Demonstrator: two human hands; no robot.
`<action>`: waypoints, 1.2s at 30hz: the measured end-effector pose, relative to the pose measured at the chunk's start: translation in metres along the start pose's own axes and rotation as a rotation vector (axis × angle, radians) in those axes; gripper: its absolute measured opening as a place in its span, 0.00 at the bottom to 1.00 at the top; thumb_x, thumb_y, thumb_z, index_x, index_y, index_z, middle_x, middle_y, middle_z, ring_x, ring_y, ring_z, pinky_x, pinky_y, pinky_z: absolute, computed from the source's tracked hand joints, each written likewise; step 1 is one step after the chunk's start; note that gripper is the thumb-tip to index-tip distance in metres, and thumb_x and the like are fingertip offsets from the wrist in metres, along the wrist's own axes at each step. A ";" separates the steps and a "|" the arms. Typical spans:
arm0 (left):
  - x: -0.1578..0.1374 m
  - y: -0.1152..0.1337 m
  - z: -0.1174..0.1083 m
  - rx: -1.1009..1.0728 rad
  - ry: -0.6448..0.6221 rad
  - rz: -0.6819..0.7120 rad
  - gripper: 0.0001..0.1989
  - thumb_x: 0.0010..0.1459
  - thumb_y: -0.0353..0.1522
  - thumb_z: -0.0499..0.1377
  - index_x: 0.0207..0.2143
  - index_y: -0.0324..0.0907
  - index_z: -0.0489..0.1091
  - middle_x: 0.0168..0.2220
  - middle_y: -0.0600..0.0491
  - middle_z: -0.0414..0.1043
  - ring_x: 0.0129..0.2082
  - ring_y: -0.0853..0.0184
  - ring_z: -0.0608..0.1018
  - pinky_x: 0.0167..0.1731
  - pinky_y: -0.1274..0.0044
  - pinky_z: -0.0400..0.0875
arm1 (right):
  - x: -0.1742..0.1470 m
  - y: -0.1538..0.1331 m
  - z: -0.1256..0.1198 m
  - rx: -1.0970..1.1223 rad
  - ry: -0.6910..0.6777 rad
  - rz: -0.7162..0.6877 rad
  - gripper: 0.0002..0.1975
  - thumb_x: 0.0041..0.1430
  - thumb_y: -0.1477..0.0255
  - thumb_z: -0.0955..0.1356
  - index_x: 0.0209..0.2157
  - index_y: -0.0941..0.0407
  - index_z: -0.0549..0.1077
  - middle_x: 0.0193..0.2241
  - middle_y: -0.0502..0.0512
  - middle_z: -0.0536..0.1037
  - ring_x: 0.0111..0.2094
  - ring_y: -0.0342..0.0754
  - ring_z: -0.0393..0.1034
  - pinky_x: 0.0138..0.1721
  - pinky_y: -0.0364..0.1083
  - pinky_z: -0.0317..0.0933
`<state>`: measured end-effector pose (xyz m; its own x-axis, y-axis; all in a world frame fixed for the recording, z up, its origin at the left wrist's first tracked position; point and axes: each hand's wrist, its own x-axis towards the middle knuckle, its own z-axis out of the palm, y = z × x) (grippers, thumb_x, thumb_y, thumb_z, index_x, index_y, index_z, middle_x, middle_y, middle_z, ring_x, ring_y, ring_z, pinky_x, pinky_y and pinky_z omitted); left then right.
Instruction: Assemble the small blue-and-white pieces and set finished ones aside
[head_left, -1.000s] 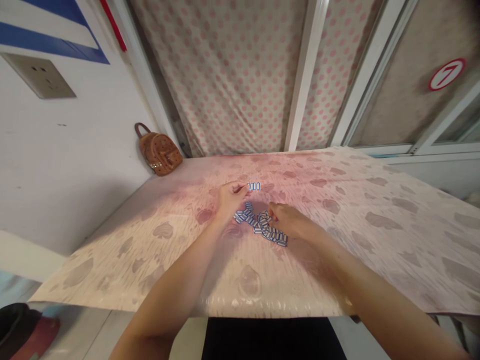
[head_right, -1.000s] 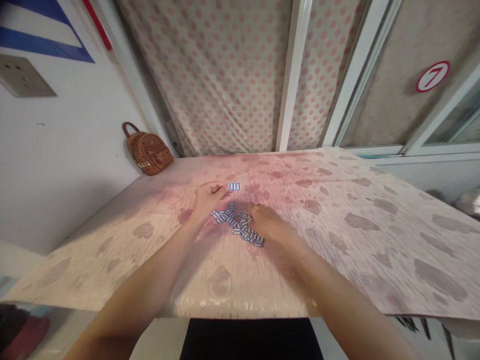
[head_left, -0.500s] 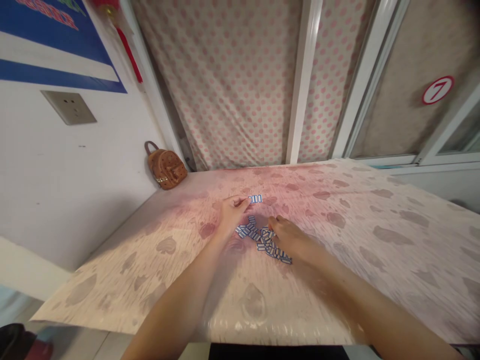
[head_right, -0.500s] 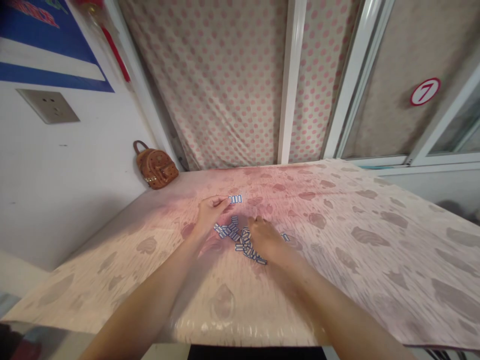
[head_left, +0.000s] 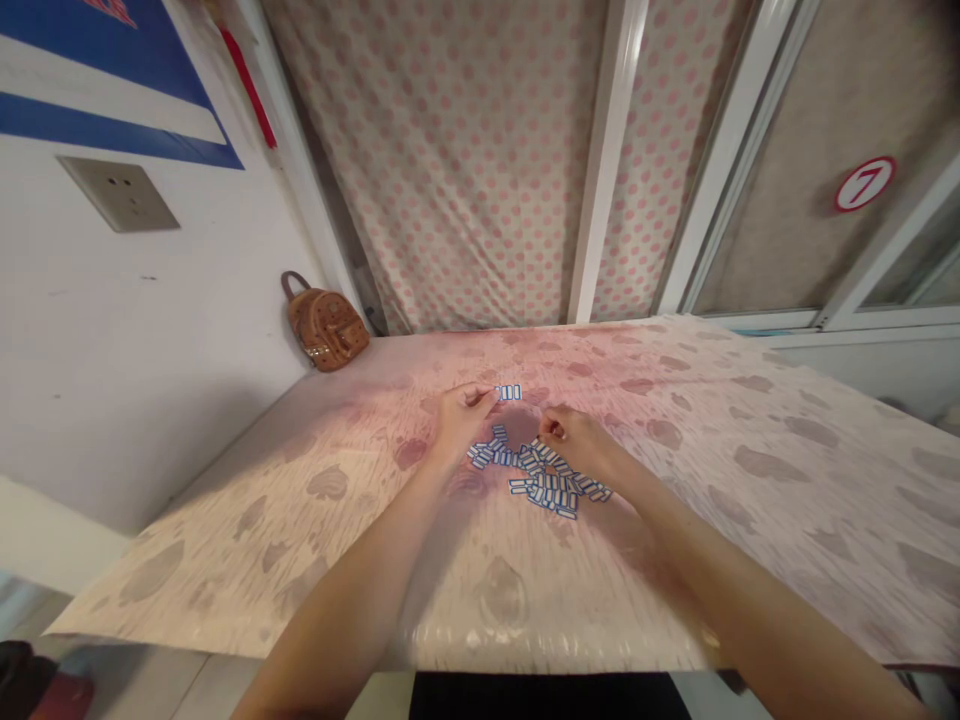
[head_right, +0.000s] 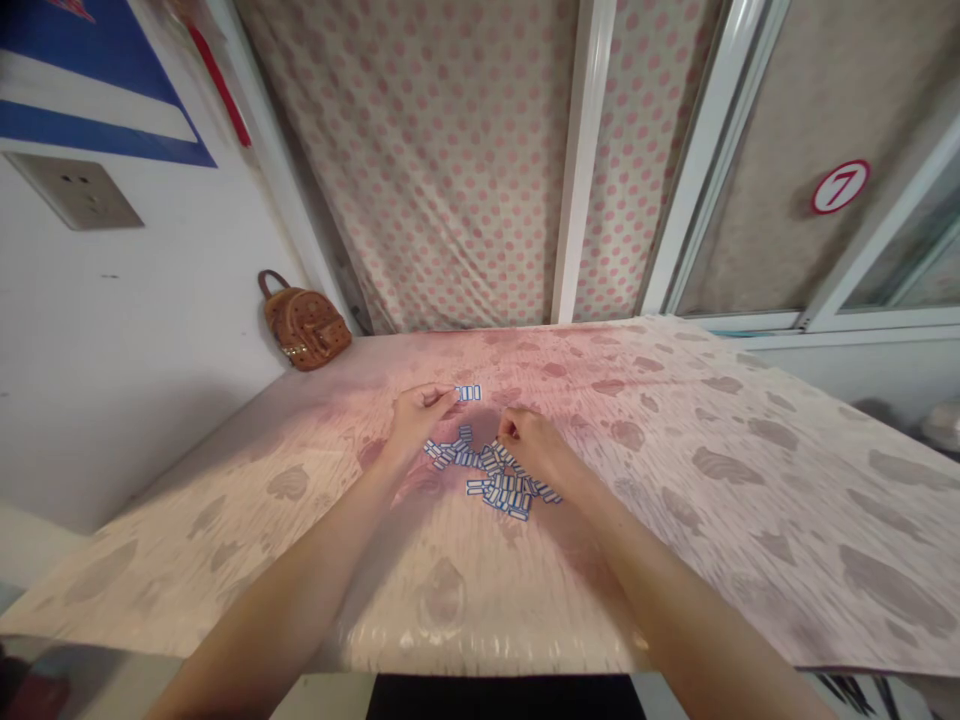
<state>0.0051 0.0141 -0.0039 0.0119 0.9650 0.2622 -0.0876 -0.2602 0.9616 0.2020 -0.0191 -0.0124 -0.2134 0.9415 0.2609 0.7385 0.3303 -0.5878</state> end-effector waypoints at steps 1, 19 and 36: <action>0.001 -0.001 0.000 0.006 0.001 0.009 0.09 0.48 0.35 0.67 0.28 0.37 0.76 0.27 0.50 0.79 0.27 0.67 0.79 0.32 0.76 0.74 | 0.001 0.001 0.000 0.029 0.028 -0.004 0.04 0.53 0.76 0.64 0.25 0.55 0.68 0.26 0.50 0.74 0.29 0.45 0.68 0.30 0.42 0.56; -0.017 0.001 0.018 0.114 -0.250 -0.019 0.09 0.50 0.36 0.65 0.28 0.38 0.77 0.26 0.49 0.79 0.25 0.67 0.78 0.26 0.78 0.70 | -0.005 -0.022 -0.008 0.070 0.247 -0.131 0.06 0.61 0.71 0.62 0.31 0.54 0.68 0.23 0.49 0.72 0.26 0.45 0.65 0.29 0.43 0.53; -0.017 0.001 0.016 0.042 -0.272 -0.128 0.15 0.47 0.41 0.67 0.30 0.37 0.78 0.28 0.50 0.79 0.28 0.68 0.79 0.31 0.78 0.72 | -0.007 -0.022 -0.008 -0.137 0.295 -0.254 0.07 0.64 0.74 0.60 0.36 0.55 0.68 0.32 0.56 0.76 0.32 0.49 0.70 0.32 0.45 0.57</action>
<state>0.0210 -0.0026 -0.0061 0.2869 0.9468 0.1455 -0.0267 -0.1439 0.9892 0.1919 -0.0332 0.0048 -0.2224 0.7646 0.6049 0.7685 0.5192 -0.3738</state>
